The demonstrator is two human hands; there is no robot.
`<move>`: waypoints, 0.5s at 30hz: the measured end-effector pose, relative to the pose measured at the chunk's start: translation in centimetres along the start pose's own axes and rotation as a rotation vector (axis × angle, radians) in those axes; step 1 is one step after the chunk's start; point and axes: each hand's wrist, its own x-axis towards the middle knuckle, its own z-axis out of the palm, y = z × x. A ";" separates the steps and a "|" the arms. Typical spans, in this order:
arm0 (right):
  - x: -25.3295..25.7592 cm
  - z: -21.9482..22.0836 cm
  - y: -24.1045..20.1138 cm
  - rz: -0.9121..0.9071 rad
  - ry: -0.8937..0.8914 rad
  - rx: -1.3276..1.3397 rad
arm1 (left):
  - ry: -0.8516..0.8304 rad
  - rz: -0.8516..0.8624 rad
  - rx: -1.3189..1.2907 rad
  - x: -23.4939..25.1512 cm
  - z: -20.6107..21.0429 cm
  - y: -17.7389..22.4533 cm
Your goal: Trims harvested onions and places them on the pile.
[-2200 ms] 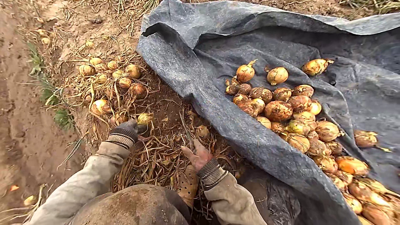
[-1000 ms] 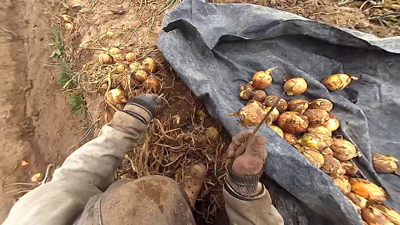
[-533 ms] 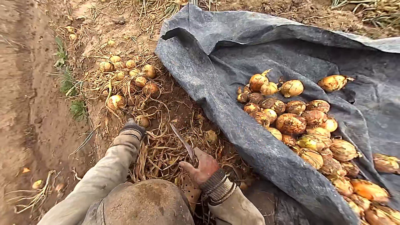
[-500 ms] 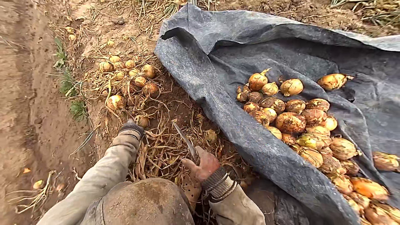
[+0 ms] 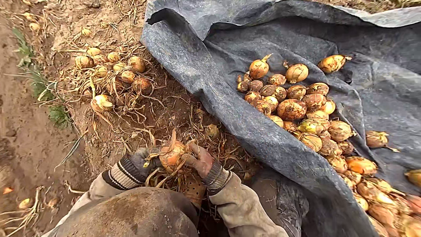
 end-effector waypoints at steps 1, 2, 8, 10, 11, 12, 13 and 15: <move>-0.5 -0.1 -0.4 -0.049 0.040 0.038 | -0.152 0.260 0.063 1.5 -2.1 -3.9; -0.8 -0.1 -0.6 -0.096 0.098 0.044 | -0.274 0.515 0.130 4.0 -4.2 -7.8; -0.5 0.7 0.6 -0.167 0.342 0.073 | -0.180 0.795 0.367 6.9 -5.8 -9.6; 0.0 1.3 0.8 -0.134 0.370 0.117 | -0.115 1.071 0.570 8.3 -6.9 -10.2; 0.1 1.5 0.8 -0.118 0.386 0.139 | -0.060 1.164 0.671 8.7 -7.2 -10.2; 0.2 1.6 0.9 -0.118 0.400 0.153 | -0.028 1.155 0.757 8.4 -7.4 -9.5; 0.3 1.7 0.9 -0.126 0.417 0.170 | -0.045 0.998 0.867 7.1 -7.4 -7.8; -0.1 1.7 0.7 -0.101 0.440 0.212 | -0.169 0.404 1.046 3.9 -6.5 -1.4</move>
